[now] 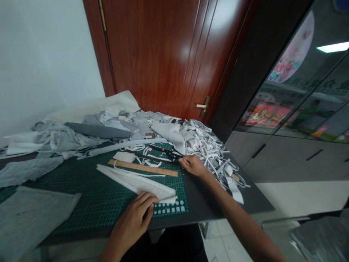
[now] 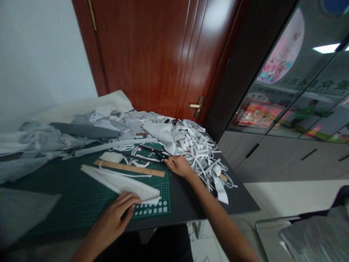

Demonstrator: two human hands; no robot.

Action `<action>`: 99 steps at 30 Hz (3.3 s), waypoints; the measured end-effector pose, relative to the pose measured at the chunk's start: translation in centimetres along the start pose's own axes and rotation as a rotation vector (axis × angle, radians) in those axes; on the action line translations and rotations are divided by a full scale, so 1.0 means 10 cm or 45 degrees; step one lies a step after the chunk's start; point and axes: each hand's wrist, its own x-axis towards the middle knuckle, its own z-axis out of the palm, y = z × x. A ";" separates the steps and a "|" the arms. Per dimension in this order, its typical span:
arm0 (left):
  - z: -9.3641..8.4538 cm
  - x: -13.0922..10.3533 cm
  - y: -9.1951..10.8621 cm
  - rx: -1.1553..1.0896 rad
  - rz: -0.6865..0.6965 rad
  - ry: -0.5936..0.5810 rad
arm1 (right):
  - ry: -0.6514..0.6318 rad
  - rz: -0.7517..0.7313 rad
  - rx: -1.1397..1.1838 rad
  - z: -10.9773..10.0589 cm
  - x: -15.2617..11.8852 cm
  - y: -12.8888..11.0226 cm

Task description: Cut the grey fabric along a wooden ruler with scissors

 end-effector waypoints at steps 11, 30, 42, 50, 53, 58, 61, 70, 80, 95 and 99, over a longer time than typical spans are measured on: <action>-0.04 -0.02 0.08 -0.016 -0.078 -0.102 | 0.093 -0.129 -0.006 0.71 0.34 0.33; 0.03 1.50 -0.83 0.299 0.363 -0.448 | 0.063 0.088 -0.136 0.64 0.28 0.36; 0.04 1.46 -1.00 0.053 0.318 -0.479 | -0.249 0.392 -0.436 0.38 0.27 0.01; 0.00 1.41 -0.84 -0.029 0.307 -0.516 | -0.215 0.394 -0.392 0.39 0.23 0.12; 0.02 1.40 -0.87 0.004 0.351 -0.460 | -0.160 0.268 -0.250 0.42 0.21 0.20; 0.03 1.41 -0.91 0.104 0.333 -0.359 | -0.014 0.095 -0.089 0.48 0.20 0.24; 0.03 1.42 -0.94 0.134 0.276 -0.261 | 0.079 0.021 -0.061 0.52 0.19 0.25; 0.07 1.41 -1.21 0.170 0.133 -0.130 | 0.063 0.065 -0.177 0.67 0.14 0.35; 0.09 1.43 -1.25 0.185 0.143 -0.212 | 0.086 0.080 -0.070 0.64 0.16 0.37; -0.27 1.54 -1.07 0.164 0.133 0.379 | -0.019 -0.221 0.216 0.49 0.14 -0.10; -0.27 1.54 -1.02 0.129 0.139 0.415 | -0.165 -0.231 0.120 0.60 0.11 -0.12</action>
